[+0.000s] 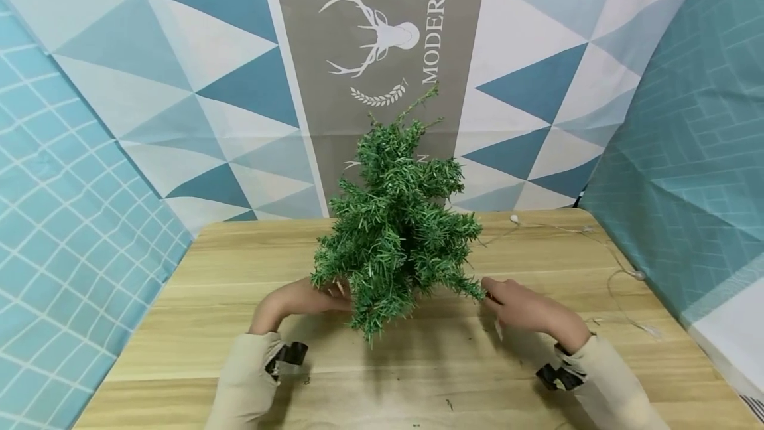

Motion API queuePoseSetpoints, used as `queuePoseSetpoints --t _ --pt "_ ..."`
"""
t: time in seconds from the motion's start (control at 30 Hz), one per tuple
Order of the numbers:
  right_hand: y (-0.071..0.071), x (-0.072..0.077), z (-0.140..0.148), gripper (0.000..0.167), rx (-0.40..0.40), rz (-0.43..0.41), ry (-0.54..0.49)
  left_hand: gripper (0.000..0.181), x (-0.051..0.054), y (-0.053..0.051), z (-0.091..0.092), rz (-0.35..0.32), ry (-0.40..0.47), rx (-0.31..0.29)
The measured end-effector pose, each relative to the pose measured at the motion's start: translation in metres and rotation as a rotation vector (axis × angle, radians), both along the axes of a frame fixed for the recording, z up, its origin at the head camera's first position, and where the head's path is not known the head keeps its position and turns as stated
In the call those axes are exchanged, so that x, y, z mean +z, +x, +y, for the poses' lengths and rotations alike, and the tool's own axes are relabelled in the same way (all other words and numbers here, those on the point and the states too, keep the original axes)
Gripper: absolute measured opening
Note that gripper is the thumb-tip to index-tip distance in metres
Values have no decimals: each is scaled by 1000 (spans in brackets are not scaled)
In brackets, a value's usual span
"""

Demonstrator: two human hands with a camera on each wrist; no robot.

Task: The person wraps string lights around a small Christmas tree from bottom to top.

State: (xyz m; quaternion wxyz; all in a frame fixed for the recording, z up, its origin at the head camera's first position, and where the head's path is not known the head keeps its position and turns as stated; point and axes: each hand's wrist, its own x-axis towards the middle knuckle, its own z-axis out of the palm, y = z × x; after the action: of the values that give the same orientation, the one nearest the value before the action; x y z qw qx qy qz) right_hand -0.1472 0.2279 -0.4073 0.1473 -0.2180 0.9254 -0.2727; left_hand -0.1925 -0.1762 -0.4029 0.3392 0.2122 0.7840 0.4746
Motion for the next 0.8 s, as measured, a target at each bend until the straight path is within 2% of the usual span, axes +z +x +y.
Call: queuePoseSetpoints --t 0.03,0.07,0.1,0.23,0.33,0.43,0.47,0.57,0.63,0.67,0.73,0.8 --pt "1 3 1 17 17 0 -30 9 1 0 -5 -14 22 14" --pt "2 7 1 18 26 8 -55 16 3 1 -11 161 -65 -4" --pt "3 9 2 20 34 27 -67 19 6 2 -15 294 -165 -24" --pt "9 20 5 24 41 107 -49 23 19 12 -23 326 -330 40" --pt "15 29 9 26 37 125 -24 23 36 25 -20 410 -459 109" --pt "21 39 13 22 25 132 -1 22 58 41 -16 502 -553 186" --pt "22 42 14 19 25 140 12 15 65 47 -14 532 -570 202" --pt "27 49 17 10 33 165 53 9 85 70 -8 579 -571 236" --pt "31 52 19 8 53 191 69 13 97 93 -2 605 -558 245" --pt "32 53 19 8 63 208 75 15 102 106 1 631 -538 230" --pt "36 56 20 11 83 244 71 19 109 132 11 662 -473 166" --pt "39 60 20 13 94 282 73 29 111 152 23 742 -423 28"
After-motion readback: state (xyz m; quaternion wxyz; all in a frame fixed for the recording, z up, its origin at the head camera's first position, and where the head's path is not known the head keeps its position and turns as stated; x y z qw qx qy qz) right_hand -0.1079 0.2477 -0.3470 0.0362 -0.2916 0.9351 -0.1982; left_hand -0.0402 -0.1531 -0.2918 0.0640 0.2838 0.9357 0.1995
